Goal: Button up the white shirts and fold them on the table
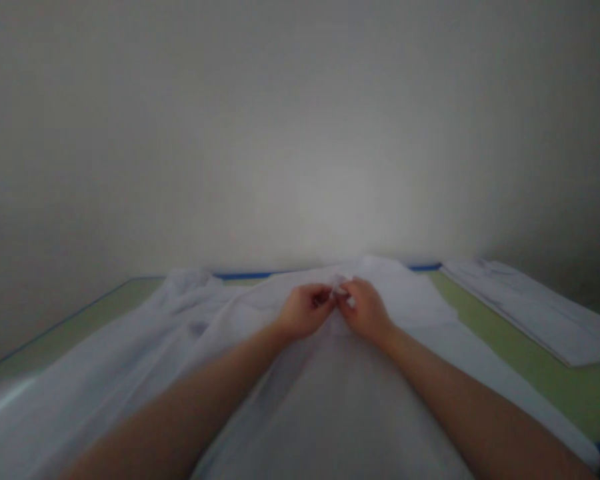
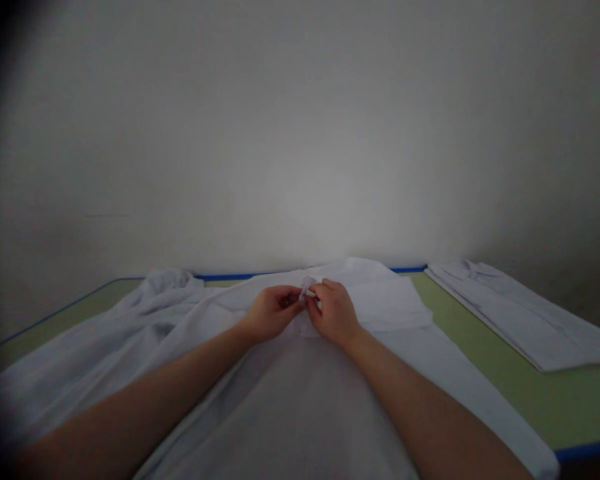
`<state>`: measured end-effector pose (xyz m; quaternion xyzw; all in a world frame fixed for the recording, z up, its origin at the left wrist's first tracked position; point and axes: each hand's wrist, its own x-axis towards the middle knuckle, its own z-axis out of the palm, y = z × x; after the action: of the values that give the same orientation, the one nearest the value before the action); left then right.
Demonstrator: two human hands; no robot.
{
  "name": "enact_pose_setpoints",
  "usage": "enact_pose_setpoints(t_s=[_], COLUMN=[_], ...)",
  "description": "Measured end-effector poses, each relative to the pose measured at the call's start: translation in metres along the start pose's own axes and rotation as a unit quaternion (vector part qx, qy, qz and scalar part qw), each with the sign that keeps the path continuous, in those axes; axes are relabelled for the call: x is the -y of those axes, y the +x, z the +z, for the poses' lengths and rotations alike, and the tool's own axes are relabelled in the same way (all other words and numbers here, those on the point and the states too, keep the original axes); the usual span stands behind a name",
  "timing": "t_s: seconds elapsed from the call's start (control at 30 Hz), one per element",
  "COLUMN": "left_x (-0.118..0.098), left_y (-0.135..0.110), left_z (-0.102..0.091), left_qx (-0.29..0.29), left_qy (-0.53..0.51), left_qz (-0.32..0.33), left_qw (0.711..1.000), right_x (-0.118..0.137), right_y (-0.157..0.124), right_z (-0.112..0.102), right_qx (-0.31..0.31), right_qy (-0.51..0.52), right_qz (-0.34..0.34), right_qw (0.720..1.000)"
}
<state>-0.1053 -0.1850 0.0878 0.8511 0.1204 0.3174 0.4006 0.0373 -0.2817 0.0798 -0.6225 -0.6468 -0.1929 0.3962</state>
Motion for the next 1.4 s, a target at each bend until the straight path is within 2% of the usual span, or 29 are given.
enact_pose_setpoints(t_s=[0.13, 0.47, 0.8, 0.93, 1.23, 1.4], left_x=[0.007, 0.009, 0.003, 0.001, -0.015, -0.024], left_y=[0.004, 0.003, -0.001, -0.001, 0.0, 0.0], left_z=[-0.001, -0.001, -0.006, -0.007, -0.019, -0.024], left_qx=[0.025, 0.0, 0.003, 0.019, 0.062, 0.09], left_qy=[-0.105, -0.1, 0.043, 0.1, 0.251, 0.295], left_qz=[-0.029, -0.048, -0.016, 0.008, 0.087, 0.119], left_qw=[0.994, 0.994, 0.999, 0.995, 0.962, 0.944], right_x=[0.002, 0.008, -0.008, -0.009, -0.005, -0.006], right_y=[0.0, -0.001, -0.003, -0.003, -0.004, -0.005], right_z=[-0.001, -0.001, 0.003, 0.003, 0.0, -0.002], right_qx=[-0.017, -0.012, 0.055, 0.047, 0.022, 0.056], right_qy=[-0.007, 0.008, 0.1, 0.104, 0.093, 0.069], right_qz=[-0.001, -0.008, -0.026, -0.033, -0.043, -0.102], right_qw=[1.0, 1.0, 0.993, 0.993, 0.994, 0.991])
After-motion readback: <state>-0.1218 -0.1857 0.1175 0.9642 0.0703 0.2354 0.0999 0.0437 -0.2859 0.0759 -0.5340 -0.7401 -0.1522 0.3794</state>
